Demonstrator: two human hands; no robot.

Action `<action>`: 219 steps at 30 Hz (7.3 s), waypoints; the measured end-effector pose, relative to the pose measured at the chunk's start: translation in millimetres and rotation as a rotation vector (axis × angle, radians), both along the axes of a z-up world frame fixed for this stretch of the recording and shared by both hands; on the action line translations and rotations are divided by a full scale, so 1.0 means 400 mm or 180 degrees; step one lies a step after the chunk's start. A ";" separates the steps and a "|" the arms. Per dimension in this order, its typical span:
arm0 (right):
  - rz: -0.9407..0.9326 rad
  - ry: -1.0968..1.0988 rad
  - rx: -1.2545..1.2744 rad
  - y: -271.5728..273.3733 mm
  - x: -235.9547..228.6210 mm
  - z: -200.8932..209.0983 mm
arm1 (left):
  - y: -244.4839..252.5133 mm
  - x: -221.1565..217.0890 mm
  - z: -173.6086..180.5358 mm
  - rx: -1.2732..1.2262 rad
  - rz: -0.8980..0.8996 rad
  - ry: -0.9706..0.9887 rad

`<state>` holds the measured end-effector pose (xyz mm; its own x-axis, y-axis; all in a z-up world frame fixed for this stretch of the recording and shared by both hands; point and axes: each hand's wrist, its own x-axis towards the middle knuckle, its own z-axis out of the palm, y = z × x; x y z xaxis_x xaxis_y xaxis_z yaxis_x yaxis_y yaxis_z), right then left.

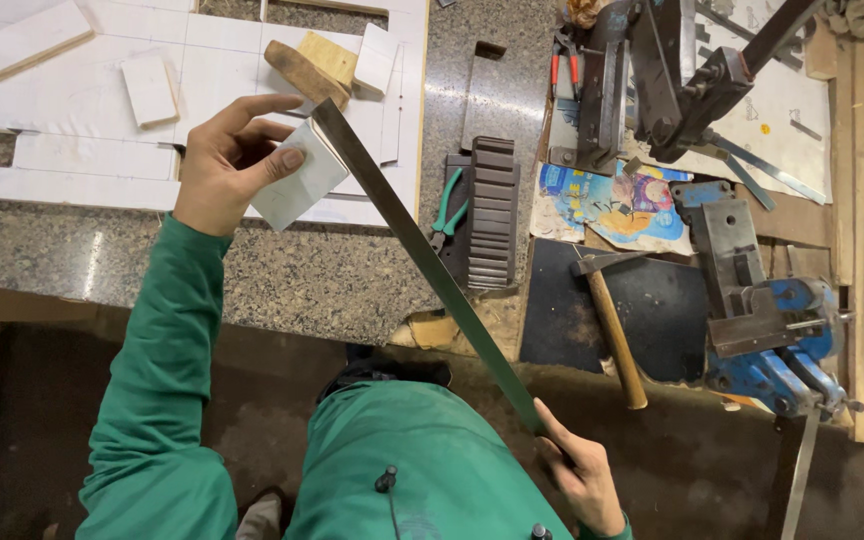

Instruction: The person assembles small wooden parts using a template, hammer, and metal punch. They position pieces on a template, mark them, and use a hammer to drive a punch into the wood, creating indentations or holes.

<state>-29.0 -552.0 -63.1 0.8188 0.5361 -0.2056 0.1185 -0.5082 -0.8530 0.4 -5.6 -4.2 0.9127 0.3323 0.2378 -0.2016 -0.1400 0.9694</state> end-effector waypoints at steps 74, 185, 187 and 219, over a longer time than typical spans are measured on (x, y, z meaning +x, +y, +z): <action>-0.0647 0.0227 0.1128 0.238 -0.020 0.039 | -0.437 0.133 -0.086 -0.3082 0.1102 -0.0775; 0.0490 0.1999 -0.0287 0.110 0.167 0.189 | -0.099 -0.254 0.080 0.2363 -0.0780 0.0098; 0.0476 0.2145 -0.0426 0.187 0.175 0.192 | -0.046 -0.268 0.053 0.2259 -0.0701 0.0098; 0.3514 -0.3275 -0.1806 2.003 0.444 0.260 | 0.720 -0.479 -0.418 0.2059 0.3285 0.0702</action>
<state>148.7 249.2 40.9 0.0130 0.9781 -0.2078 0.9972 0.0026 0.0746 -191.0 282.4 -171.4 0.3349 0.7984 0.5003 0.4460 -0.6021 0.6623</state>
